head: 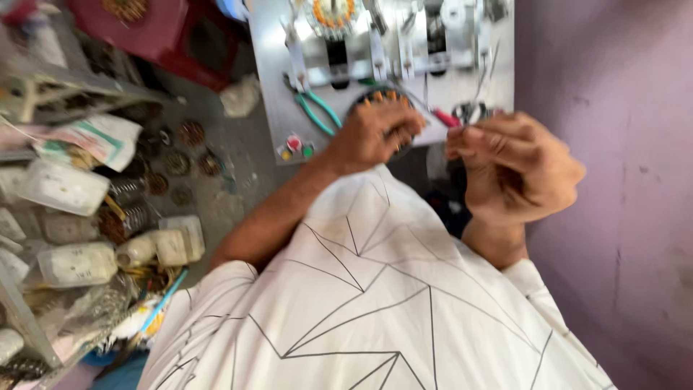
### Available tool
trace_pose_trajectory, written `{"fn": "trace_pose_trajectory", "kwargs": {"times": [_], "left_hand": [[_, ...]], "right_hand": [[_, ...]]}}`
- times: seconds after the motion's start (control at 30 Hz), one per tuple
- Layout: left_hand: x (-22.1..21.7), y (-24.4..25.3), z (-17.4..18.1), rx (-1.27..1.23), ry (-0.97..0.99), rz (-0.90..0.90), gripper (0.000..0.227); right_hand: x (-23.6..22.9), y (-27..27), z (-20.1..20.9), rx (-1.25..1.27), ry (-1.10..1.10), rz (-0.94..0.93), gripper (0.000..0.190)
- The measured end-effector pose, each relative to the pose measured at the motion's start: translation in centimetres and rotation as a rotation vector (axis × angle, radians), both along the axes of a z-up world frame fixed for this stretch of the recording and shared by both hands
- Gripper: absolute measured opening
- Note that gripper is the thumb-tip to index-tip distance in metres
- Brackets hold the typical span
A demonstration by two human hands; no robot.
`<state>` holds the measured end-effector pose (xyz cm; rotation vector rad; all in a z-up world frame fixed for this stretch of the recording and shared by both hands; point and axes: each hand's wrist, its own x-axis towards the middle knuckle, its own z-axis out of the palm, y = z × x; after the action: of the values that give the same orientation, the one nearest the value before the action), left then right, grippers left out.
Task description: The person assembles a motor stator by inserting copper wire coils into slots and securing them with a metal band. They use pliers to adjust the band and a screwdriver to tighten it, then place the assembly into a machine for further processing.
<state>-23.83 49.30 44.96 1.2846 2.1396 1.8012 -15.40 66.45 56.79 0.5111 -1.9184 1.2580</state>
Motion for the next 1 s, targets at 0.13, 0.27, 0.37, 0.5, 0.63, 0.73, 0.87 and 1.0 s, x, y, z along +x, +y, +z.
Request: {"fn": "trace_pose_trajectory", "kwargs": {"times": [0.13, 0.27, 0.37, 0.5, 0.63, 0.73, 0.87, 1.0], "left_hand": [[-0.2, -1.7, 2.8, 0.152, -0.121, 0.024, 0.02], [-0.5, -4.5, 5.7, 0.237, -0.157, 0.091, 0.023], [0.2, -5.9, 6.1, 0.243, -0.216, 0.137, 0.022], [0.9, -5.9, 5.7, 0.323, -0.287, 0.116, 0.021], [1.3, -5.3, 5.4, 0.336, -0.332, 0.044, 0.021], [1.4, -4.7, 5.4, 0.334, -0.328, -0.007, 0.019], [1.3, -4.1, 5.8, 0.247, -0.226, -0.026, 0.015], [1.5, -3.7, 6.3, 0.221, -0.216, -0.046, 0.013]], "right_hand": [[-1.7, 3.2, -0.2, -0.309, 0.026, 0.14, 0.01], [-2.2, 4.8, -5.5, 0.039, -0.485, 0.047, 0.019], [-2.0, 2.4, -11.6, 0.112, -0.919, 0.123, 0.044], [-1.6, 0.3, -14.8, 0.152, -0.916, 0.161, 0.054], [-1.9, -0.6, -16.0, 0.305, -1.007, 0.054, 0.046], [-2.3, -0.2, -16.3, 0.389, -0.942, 0.073, 0.039], [-3.5, 0.9, -15.1, 0.399, -0.802, 0.151, 0.038], [-3.6, 1.8, -13.1, -0.485, -1.166, 0.438, 0.04]]}}
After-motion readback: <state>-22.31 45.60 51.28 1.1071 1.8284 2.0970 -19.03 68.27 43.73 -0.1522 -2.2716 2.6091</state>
